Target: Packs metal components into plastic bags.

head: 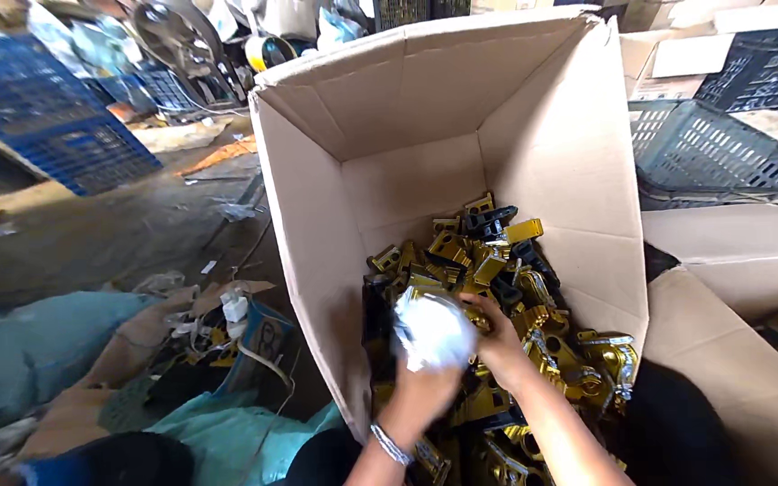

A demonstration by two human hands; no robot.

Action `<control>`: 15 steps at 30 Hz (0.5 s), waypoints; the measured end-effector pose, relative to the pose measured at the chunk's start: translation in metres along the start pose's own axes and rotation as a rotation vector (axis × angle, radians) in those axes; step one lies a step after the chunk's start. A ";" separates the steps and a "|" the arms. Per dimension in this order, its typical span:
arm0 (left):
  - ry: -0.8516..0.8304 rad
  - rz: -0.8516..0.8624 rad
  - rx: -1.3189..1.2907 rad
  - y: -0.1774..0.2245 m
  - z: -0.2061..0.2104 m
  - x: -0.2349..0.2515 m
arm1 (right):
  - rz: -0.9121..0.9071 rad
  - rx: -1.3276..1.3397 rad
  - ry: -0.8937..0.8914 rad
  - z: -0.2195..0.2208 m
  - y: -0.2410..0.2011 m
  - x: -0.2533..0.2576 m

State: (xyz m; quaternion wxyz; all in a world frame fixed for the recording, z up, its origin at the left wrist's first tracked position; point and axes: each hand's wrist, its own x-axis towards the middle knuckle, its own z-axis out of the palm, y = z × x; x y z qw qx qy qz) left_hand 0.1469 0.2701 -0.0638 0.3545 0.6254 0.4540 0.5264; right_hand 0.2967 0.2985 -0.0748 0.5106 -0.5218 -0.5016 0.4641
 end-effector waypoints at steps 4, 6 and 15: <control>-0.098 -0.055 -0.148 -0.003 0.000 -0.002 | 0.024 -0.121 0.007 -0.023 0.004 -0.007; -0.018 -0.216 -0.288 0.000 -0.015 0.011 | -0.049 0.238 0.112 -0.053 0.006 -0.021; 0.073 -0.148 -0.120 -0.009 0.008 0.018 | 0.102 0.272 -0.067 -0.026 -0.019 -0.015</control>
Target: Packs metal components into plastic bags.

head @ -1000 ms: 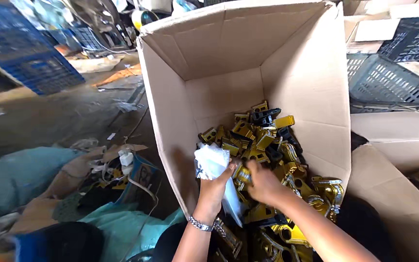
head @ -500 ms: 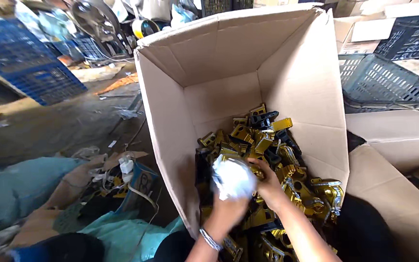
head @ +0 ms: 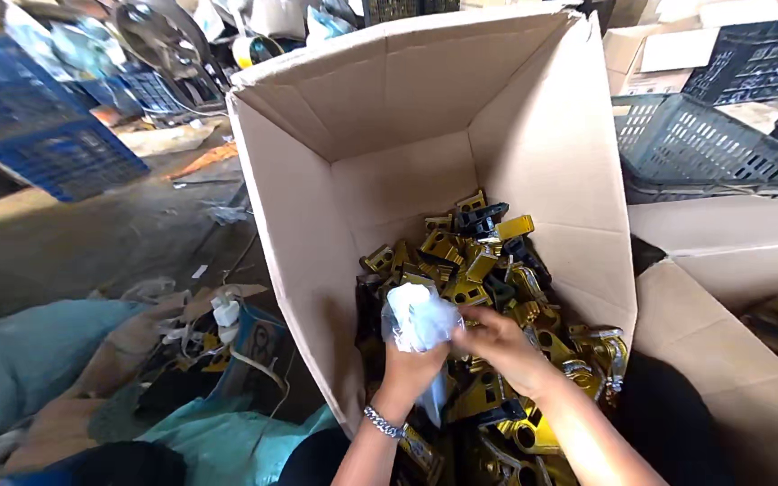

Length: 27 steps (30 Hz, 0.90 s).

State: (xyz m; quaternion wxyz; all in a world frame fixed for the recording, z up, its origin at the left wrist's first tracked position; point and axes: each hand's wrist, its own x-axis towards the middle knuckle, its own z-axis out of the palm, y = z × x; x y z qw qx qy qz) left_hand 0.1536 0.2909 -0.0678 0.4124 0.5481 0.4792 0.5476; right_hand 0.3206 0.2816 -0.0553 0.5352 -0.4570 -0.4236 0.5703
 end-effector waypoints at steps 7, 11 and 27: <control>-0.181 -0.311 -0.290 0.025 -0.006 -0.003 | 0.125 -0.130 -0.201 -0.004 0.001 -0.006; -0.341 -0.308 -0.081 0.025 -0.011 -0.005 | 0.053 -0.140 -0.225 -0.017 -0.001 -0.007; -0.346 -0.221 -0.330 0.019 -0.016 -0.016 | -0.095 -0.465 -0.381 0.004 -0.005 -0.005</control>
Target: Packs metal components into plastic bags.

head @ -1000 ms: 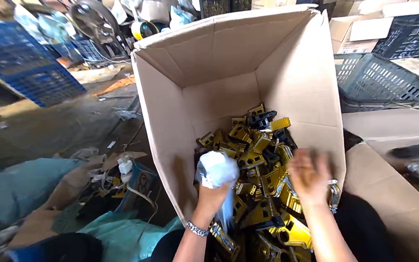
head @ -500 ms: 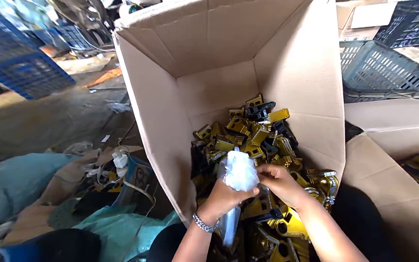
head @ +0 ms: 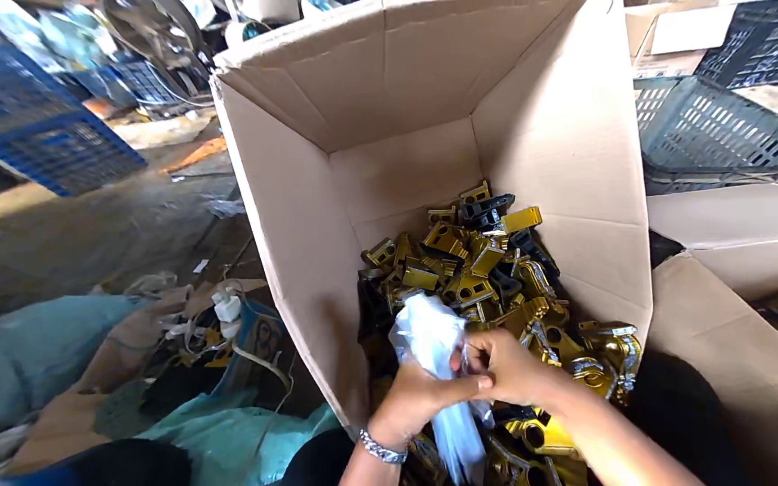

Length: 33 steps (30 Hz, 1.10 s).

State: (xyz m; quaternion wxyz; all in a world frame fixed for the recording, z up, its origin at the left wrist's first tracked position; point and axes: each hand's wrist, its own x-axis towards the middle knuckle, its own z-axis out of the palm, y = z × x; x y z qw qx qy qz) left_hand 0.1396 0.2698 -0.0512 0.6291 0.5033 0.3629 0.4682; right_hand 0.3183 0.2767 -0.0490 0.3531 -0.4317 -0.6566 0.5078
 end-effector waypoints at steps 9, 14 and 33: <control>0.611 0.362 0.366 0.002 -0.046 0.030 | 0.236 -1.075 -0.441 -0.053 0.033 0.135; 0.648 0.371 0.384 0.003 -0.035 0.036 | 0.181 -1.501 -0.625 -0.043 0.056 0.142; 0.433 0.125 0.039 0.000 0.015 0.014 | 0.004 -0.428 0.322 -0.010 -0.005 0.008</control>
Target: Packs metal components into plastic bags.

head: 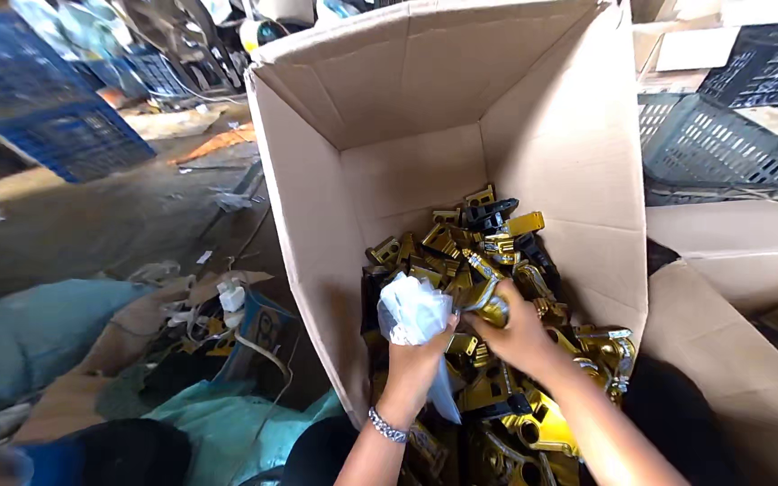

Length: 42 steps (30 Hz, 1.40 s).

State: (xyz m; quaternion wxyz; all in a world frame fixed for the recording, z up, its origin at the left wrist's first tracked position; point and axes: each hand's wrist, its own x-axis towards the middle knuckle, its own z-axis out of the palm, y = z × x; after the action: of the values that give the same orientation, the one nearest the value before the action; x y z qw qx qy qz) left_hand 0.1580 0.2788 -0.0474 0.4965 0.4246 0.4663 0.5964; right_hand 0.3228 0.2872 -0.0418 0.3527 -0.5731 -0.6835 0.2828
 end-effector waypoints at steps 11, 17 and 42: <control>0.048 0.473 0.567 -0.031 -0.026 0.026 | 0.237 0.368 -0.185 0.030 0.002 0.022; -0.177 0.567 0.535 -0.016 -0.018 -0.016 | 0.159 0.652 0.183 0.041 0.012 0.005; -0.387 -0.113 0.185 -0.004 -0.005 -0.002 | 0.211 0.707 -0.142 0.001 0.018 -0.013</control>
State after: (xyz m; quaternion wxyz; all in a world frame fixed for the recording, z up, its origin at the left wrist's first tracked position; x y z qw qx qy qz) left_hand 0.1540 0.2762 -0.0528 0.5684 0.5481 0.4382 0.4296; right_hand 0.3334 0.2778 -0.0584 0.4494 -0.4623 -0.5036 0.5751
